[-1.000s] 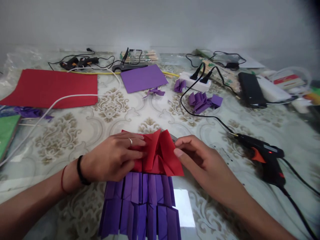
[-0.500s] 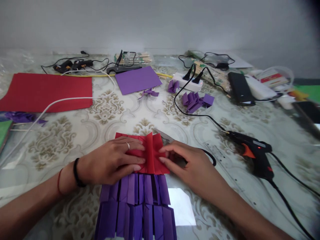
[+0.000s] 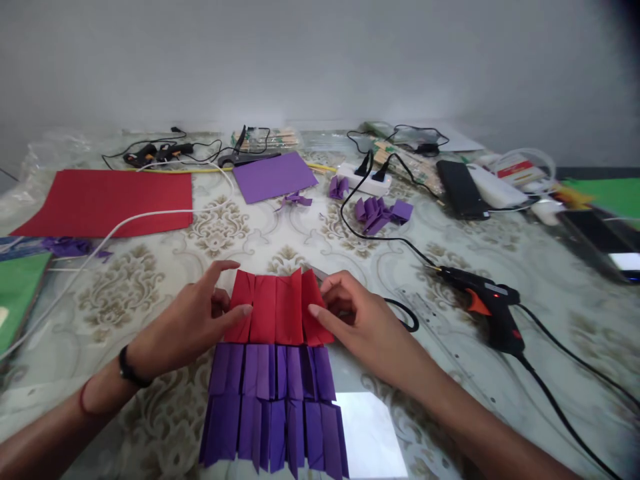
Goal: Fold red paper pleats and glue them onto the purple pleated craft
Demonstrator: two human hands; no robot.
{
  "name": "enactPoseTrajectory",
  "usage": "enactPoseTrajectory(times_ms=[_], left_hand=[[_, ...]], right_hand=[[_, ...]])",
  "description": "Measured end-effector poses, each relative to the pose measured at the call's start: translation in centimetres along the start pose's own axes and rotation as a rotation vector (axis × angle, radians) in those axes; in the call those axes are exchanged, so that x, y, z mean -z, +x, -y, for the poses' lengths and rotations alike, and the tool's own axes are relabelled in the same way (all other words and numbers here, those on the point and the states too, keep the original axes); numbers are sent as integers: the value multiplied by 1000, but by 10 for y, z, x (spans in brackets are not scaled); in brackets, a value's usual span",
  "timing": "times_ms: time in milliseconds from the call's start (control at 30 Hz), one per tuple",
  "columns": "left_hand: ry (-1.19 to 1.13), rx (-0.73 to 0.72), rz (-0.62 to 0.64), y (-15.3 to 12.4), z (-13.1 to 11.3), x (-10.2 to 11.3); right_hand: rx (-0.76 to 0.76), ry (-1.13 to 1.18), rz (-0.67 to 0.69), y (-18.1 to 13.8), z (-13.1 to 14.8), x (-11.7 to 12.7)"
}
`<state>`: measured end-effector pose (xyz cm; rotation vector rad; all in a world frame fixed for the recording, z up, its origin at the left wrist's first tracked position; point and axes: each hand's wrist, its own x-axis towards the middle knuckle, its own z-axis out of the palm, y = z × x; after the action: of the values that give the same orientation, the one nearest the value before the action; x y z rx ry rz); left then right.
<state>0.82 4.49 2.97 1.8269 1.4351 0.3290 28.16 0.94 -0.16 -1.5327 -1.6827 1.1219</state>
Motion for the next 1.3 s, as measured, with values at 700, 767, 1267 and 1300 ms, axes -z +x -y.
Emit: enactPoseTrajectory(times_ms=[700, 767, 1267, 1300], left_hand=[[-553, -37, -48, -21, 38, 33], [-523, -66, -28, -18, 36, 28], [82, 27, -172, -59, 24, 17], [88, 47, -80, -61, 23, 12]], right_hand=[[-40, 258, -23, -1, -18, 30], [-9, 276, -11, 2, -14, 24], [-127, -167, 76, -48, 7, 9], [-119, -182, 133, -51, 9, 2]])
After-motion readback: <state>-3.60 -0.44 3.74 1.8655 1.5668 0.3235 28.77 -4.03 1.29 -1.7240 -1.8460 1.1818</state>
